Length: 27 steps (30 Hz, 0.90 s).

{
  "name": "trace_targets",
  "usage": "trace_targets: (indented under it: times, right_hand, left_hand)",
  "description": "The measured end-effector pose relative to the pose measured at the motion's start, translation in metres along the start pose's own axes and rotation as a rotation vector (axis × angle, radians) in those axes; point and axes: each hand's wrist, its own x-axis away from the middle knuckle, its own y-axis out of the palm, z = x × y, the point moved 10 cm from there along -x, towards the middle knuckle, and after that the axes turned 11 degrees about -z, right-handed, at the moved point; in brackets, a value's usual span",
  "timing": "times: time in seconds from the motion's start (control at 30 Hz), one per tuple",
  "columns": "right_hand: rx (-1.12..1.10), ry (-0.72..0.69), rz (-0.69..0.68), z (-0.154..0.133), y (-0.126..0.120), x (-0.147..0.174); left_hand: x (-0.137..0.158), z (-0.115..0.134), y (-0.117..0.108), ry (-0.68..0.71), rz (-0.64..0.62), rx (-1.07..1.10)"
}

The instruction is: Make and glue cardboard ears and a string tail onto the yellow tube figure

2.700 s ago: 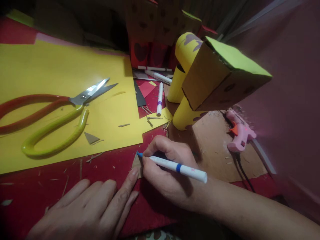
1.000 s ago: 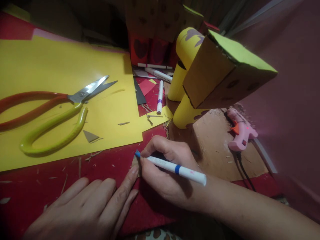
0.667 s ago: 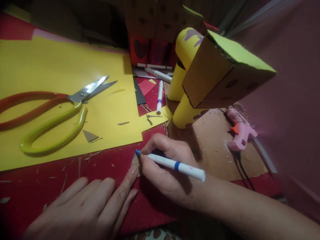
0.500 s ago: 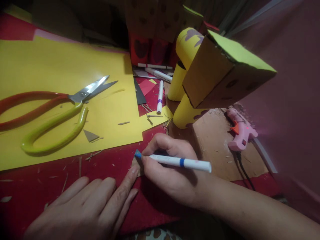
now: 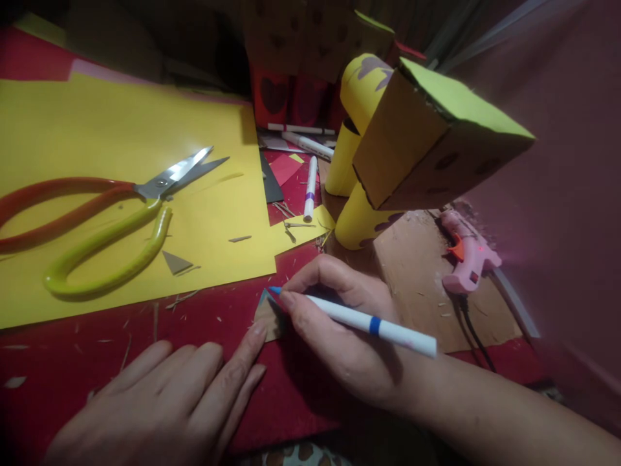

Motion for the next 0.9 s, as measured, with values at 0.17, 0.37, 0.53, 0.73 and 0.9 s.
trace_targets:
  times: [0.17, 0.37, 0.53, 0.73, 0.9]
  right_hand:
    - [0.161, 0.057, 0.002, 0.004, 0.0, -0.001]
    - [0.327, 0.039, 0.014, -0.002, 0.001, -0.003]
    - [0.364, -0.004, 0.016, -0.006, 0.003, -0.006]
    - [0.381, -0.019, -0.003, -0.007, 0.005, -0.007]
    - [0.378, 0.001, -0.027, -0.006, 0.006, -0.005]
  left_hand:
    - [0.0, 0.0, -0.002, -0.009, 0.017, 0.007]
    - [0.0, -0.002, -0.006, -0.019, 0.046, 0.005]
    - [0.0, -0.002, -0.006, -0.017, 0.058, 0.016]
    - [0.0, -0.003, -0.006, -0.028, 0.078, 0.01]
    - [-0.001, -0.002, -0.004, -0.018, 0.053, 0.004]
